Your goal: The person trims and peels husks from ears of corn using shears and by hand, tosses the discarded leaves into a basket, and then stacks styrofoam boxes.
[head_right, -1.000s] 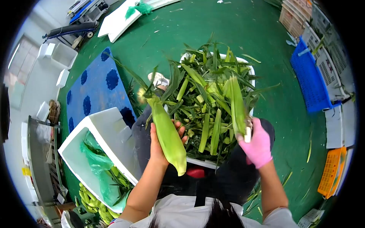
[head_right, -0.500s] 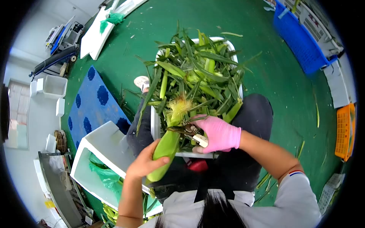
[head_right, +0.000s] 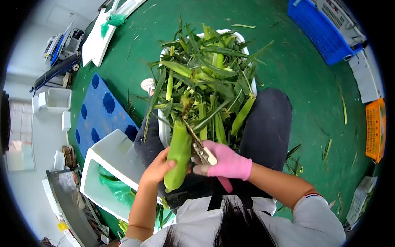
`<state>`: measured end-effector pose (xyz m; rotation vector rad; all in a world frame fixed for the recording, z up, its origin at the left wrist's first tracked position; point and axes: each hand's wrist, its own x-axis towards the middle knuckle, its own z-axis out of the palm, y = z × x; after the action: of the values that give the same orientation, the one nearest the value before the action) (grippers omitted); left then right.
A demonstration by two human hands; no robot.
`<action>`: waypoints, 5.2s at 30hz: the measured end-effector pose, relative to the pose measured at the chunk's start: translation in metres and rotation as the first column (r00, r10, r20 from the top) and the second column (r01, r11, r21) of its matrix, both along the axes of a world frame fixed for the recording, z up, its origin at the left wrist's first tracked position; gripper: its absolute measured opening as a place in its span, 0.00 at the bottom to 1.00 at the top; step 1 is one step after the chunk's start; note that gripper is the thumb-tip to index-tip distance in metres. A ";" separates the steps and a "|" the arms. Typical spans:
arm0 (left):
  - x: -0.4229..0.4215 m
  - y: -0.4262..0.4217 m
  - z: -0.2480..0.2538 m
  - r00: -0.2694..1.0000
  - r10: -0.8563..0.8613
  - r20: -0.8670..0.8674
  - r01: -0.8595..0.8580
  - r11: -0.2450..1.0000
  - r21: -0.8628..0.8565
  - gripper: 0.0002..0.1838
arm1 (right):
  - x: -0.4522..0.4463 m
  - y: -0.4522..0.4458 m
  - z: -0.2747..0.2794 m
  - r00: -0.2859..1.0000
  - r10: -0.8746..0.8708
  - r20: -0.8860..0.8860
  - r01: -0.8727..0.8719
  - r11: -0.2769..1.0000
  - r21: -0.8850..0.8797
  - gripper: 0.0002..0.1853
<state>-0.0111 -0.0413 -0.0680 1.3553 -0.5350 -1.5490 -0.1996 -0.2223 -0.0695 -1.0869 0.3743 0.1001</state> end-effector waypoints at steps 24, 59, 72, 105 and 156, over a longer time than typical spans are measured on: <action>-0.049 -0.002 -0.010 0.606 0.370 0.704 -0.070 0.907 -0.416 0.43 | 0.021 0.027 0.044 0.937 -0.346 0.040 0.342 0.935 0.094 0.14; -0.080 0.136 0.015 0.632 0.556 -0.539 -0.616 0.783 0.087 0.45 | 0.075 0.152 0.086 0.349 0.929 0.125 -0.119 0.176 -0.977 0.20; -0.228 0.620 -0.134 -0.294 0.186 0.937 -0.588 -0.808 -0.024 0.22 | 0.040 0.126 -0.016 0.984 0.105 -0.147 -0.146 0.940 -0.308 0.24; -0.149 0.327 -0.034 -0.025 0.999 -0.040 -0.982 -0.017 0.187 0.32 | 0.028 0.098 -0.032 0.937 0.254 -0.241 -0.263 0.965 -0.003 0.37; 0.051 -0.091 0.123 -0.092 -0.254 0.963 0.586 0.768 0.259 0.31 | 0.028 -0.097 0.046 0.956 0.276 -0.096 -0.276 0.747 -0.605 0.37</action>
<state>0.0398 -0.1320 0.0546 2.0301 -2.2206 -0.5395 -0.1718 -0.3191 -0.0239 -1.7949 0.2427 0.2561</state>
